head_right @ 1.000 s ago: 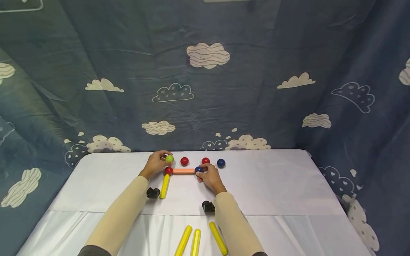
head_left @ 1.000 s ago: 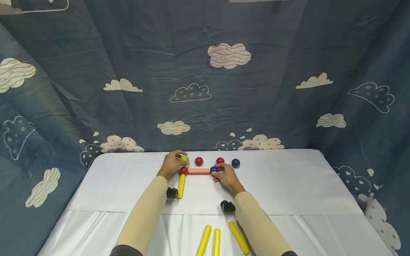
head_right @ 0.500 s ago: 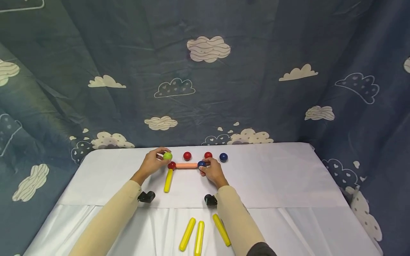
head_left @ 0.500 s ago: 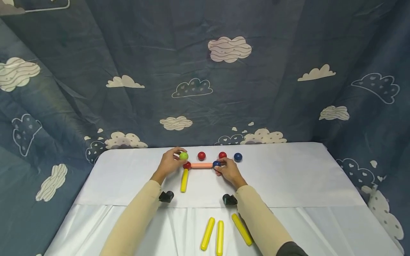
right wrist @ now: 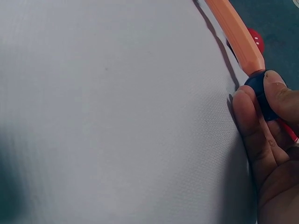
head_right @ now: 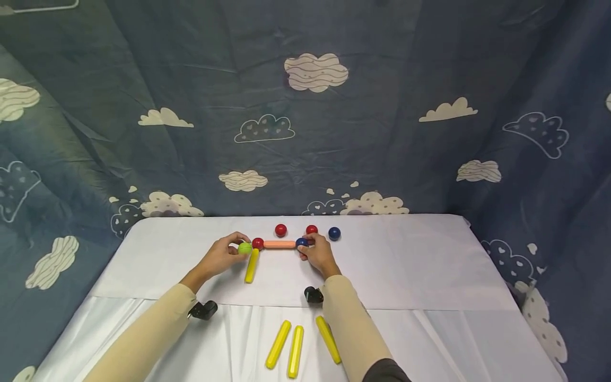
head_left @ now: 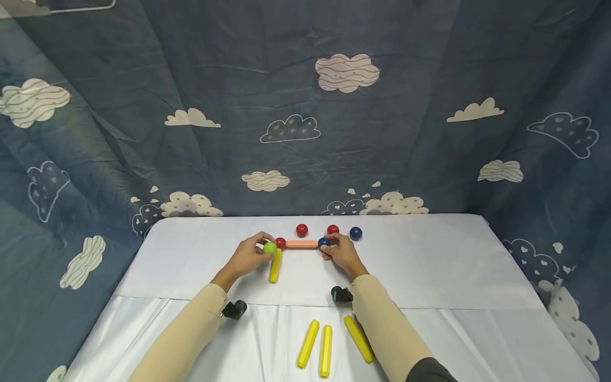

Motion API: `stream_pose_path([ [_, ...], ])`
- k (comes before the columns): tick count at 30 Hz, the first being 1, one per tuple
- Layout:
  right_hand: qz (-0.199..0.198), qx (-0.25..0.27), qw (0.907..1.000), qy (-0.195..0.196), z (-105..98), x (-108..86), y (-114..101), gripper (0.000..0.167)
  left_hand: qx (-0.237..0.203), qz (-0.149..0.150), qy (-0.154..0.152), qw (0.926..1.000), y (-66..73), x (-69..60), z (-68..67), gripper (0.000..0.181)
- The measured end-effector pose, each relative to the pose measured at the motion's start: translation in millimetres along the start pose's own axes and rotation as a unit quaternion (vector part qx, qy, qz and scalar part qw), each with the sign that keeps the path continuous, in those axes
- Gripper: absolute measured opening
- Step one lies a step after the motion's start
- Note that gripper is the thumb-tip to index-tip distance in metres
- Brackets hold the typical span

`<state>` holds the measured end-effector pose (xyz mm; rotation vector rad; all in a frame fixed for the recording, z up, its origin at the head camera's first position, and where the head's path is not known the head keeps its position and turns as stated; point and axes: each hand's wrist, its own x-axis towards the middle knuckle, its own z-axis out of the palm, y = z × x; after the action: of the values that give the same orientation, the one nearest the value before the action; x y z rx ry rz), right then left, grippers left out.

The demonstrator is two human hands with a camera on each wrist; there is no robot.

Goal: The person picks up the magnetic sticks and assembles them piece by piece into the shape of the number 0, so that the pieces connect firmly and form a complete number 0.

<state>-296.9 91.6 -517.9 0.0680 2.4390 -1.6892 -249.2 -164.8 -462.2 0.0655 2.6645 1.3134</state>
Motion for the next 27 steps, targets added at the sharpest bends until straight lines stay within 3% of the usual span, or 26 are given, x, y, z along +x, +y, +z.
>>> stream_pose_path([
  [7, -0.003, -0.003, 1.0000, -0.004, 0.0, 0.1, -1.4, 0.038, -0.002, 0.021, -0.013, 0.9997, -7.1, -19.6, 7.7, 0.032],
  [18, 0.000, 0.001, 1.0000, -0.002, 0.4, 1.5, -1.2, 0.038, 0.055, 0.082, -0.049, 0.9939, -17.8, -50.6, 14.6, 0.032],
  [27, 0.010, 0.005, 0.9999, -0.004, -0.8, 0.5, -3.4, 0.039, 0.060, 0.073, -0.053, 0.9941, -26.7, -58.9, 25.0, 0.028],
])
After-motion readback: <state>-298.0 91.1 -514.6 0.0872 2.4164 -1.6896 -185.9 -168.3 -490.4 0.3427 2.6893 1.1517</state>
